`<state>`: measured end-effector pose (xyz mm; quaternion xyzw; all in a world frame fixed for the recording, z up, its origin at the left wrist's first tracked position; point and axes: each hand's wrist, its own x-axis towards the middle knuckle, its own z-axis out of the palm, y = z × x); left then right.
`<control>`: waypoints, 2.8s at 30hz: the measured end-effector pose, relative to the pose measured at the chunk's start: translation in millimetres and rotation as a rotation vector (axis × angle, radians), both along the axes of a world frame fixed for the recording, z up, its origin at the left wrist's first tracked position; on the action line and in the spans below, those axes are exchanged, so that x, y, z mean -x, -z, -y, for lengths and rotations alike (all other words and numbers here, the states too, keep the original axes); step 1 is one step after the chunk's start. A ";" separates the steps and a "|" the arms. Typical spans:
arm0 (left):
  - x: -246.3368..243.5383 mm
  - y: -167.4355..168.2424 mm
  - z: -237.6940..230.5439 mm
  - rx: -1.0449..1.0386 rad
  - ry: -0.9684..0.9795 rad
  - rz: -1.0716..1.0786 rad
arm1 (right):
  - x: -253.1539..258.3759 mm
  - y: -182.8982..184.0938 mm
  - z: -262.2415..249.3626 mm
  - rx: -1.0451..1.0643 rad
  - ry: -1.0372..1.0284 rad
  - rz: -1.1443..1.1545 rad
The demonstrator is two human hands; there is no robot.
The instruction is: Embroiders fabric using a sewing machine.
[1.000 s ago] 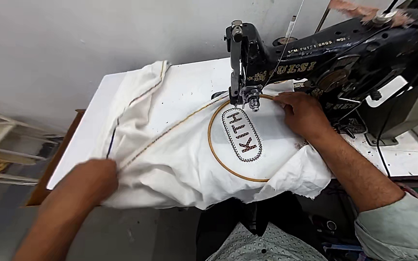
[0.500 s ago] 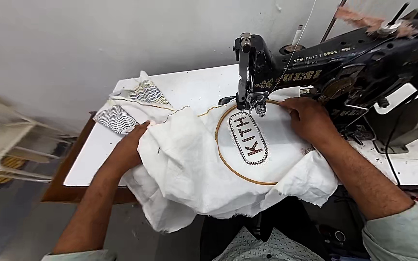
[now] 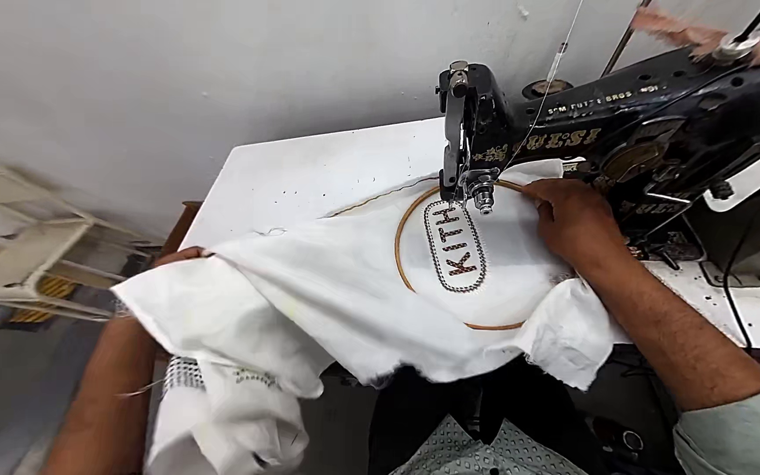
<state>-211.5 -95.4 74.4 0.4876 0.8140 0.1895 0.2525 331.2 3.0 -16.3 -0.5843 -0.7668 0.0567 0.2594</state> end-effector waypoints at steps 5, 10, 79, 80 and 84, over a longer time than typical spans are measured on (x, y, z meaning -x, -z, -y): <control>-23.6 8.6 41.8 -0.488 -0.021 -0.406 | 0.7 0.9 2.4 -0.004 0.060 0.012; -164.7 -10.7 89.9 -0.899 0.335 -0.576 | 3.6 -0.7 3.5 -0.019 0.073 0.031; -157.8 43.8 14.8 -0.871 0.022 -0.288 | -10.3 20.4 130.3 -0.342 -0.291 -0.540; -165.7 45.7 22.1 -0.887 0.061 -0.361 | -6.3 12.1 135.3 -0.365 -0.282 -0.614; -197.6 80.4 37.9 -0.868 0.292 -0.436 | 5.7 -57.4 174.5 -0.441 -0.336 -0.679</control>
